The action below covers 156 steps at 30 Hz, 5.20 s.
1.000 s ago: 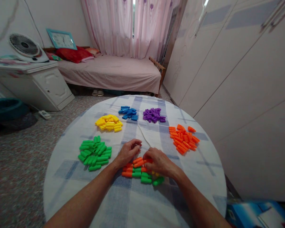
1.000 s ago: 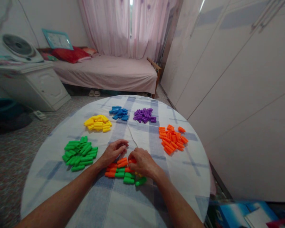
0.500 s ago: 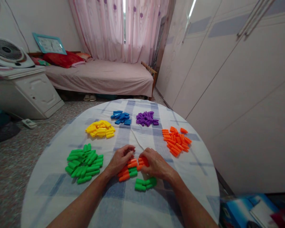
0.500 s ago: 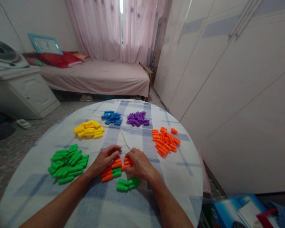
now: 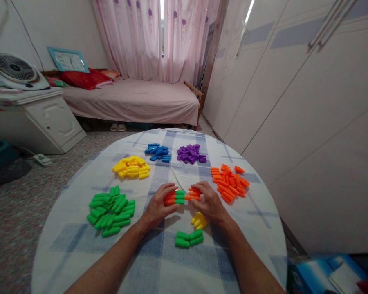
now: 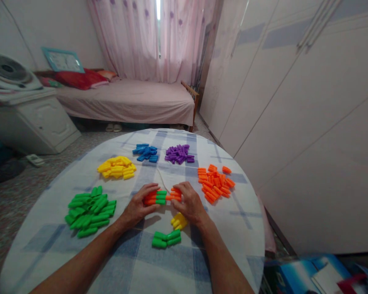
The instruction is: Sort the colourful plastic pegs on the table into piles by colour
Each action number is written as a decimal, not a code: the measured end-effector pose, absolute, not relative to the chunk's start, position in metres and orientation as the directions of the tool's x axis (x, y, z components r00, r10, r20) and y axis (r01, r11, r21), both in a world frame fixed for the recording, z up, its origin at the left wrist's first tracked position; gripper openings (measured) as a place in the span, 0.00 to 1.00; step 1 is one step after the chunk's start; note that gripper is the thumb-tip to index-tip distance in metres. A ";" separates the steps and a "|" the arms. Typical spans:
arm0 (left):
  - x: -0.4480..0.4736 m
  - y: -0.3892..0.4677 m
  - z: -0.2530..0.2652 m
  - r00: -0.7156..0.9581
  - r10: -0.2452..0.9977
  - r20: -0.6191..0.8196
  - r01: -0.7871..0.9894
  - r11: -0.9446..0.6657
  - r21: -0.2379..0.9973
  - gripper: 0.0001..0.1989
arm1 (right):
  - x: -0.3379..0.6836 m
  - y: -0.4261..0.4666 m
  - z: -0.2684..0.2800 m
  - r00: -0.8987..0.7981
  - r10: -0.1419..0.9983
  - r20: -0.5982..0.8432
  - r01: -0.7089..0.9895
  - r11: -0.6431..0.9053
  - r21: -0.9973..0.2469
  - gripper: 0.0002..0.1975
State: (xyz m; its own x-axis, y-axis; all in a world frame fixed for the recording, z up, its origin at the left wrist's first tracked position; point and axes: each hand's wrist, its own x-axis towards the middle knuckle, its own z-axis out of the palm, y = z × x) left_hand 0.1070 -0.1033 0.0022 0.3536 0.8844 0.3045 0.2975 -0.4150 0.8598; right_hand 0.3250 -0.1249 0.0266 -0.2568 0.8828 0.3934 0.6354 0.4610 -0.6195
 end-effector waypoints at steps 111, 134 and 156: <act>0.113 -0.104 -0.003 0.217 0.936 0.279 0.296 -0.335 0.894 0.20 | 0.306 -0.107 0.002 -0.297 0.908 0.294 0.532 0.413 -0.739 0.22; 0.109 -0.096 -0.012 0.189 0.836 0.516 0.632 -0.505 0.588 0.19 | 0.390 -0.100 0.021 0.346 0.659 0.667 0.930 -0.145 -0.339 0.24; 0.117 -0.109 -0.010 0.296 0.854 0.427 0.263 -0.503 0.823 0.21 | 0.290 -0.124 0.021 -0.376 0.814 0.442 0.542 0.581 -0.607 0.29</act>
